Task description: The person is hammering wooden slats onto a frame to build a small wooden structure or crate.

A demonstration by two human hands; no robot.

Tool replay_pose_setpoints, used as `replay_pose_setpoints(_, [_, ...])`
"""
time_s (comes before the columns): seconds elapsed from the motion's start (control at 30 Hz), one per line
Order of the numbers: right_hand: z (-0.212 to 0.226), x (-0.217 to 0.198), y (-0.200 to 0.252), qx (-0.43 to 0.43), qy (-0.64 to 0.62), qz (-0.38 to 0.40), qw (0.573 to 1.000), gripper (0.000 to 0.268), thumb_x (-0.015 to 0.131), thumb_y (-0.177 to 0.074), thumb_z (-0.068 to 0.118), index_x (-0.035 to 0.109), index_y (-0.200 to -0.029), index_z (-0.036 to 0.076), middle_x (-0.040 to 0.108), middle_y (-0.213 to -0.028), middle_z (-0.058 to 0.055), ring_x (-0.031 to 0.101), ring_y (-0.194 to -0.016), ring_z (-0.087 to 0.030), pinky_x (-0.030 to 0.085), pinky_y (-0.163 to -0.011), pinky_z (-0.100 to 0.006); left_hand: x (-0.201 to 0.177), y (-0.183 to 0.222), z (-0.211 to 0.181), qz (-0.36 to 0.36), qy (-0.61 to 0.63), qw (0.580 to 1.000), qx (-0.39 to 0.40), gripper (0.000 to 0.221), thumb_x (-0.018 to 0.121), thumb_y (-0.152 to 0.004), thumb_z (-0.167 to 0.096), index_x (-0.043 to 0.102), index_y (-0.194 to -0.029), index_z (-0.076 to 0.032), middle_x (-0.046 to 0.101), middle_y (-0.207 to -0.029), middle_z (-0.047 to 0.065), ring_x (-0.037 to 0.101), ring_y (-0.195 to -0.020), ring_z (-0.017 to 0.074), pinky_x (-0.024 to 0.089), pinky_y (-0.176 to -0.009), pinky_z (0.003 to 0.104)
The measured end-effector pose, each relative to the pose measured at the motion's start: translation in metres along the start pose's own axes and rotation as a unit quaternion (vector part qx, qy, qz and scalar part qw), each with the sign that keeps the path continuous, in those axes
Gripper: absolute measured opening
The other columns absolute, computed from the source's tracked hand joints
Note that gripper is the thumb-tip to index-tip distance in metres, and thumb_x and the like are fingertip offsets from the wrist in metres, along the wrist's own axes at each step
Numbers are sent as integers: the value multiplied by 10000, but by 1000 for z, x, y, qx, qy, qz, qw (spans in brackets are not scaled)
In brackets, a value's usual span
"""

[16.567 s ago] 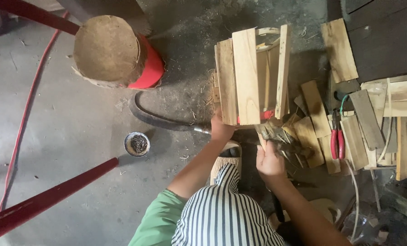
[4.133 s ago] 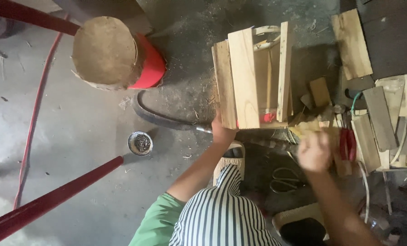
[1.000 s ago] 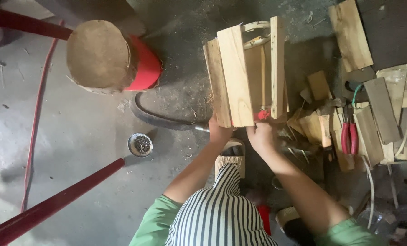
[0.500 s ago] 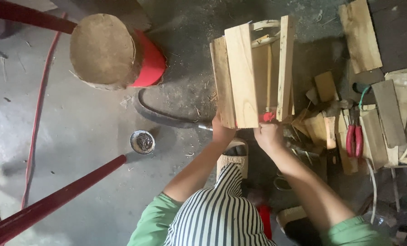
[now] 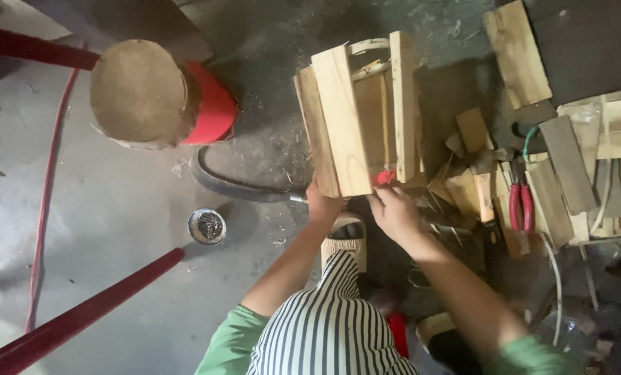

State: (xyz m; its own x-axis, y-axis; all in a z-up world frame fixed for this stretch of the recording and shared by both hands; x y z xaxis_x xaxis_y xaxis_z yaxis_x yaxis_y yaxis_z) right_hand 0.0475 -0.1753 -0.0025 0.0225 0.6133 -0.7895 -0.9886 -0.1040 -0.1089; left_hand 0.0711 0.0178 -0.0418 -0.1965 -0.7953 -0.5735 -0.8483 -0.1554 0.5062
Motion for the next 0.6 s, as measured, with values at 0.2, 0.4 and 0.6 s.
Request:
replay_pose_setpoints(0.2, [-111,-94,66,276,71,-86,955,242,681,-1009,153,749,-1241,139,756,-1021,-165,722,-960,-360,586,-840,-471,-6,12,-9,8,-26,999,-26,404,547,-1004,-319,519,-1298,-45,707,-1130,133,689,-1131,301,566,-971,411])
replay_pose_setpoints(0.4, [-198,-124,77,449,161,114,871,639,583,-985,546,528,-1525,209,531,-1461,-161,499,-1344,-413,450,-1002,-647,-36,39,-57,46,55,996,-54,453,579,-986,-243,478,-1375,-35,670,-1258,177,650,-1205,337,537,-1028,418])
replay_pose_setpoints(0.6, [-136,-133,46,515,178,223,808,309,560,-1111,194,565,-1385,49,623,-1160,-205,698,-795,-299,609,-588,-364,-3,13,-6,32,302,935,-182,672,670,-880,-91,423,-1502,-156,675,-1298,57,675,-1164,238,619,-992,332])
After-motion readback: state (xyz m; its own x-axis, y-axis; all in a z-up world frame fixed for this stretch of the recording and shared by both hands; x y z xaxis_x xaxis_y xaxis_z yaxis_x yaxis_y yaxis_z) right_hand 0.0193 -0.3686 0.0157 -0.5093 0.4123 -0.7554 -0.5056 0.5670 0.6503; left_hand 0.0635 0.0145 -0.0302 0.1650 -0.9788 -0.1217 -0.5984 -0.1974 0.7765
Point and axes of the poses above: each hand's wrist, its own y-axis away from the middle knuckle, its own x-axis out of the palm, z = x × y, the point moved 8 cm from there along -y, towards the middle knuckle
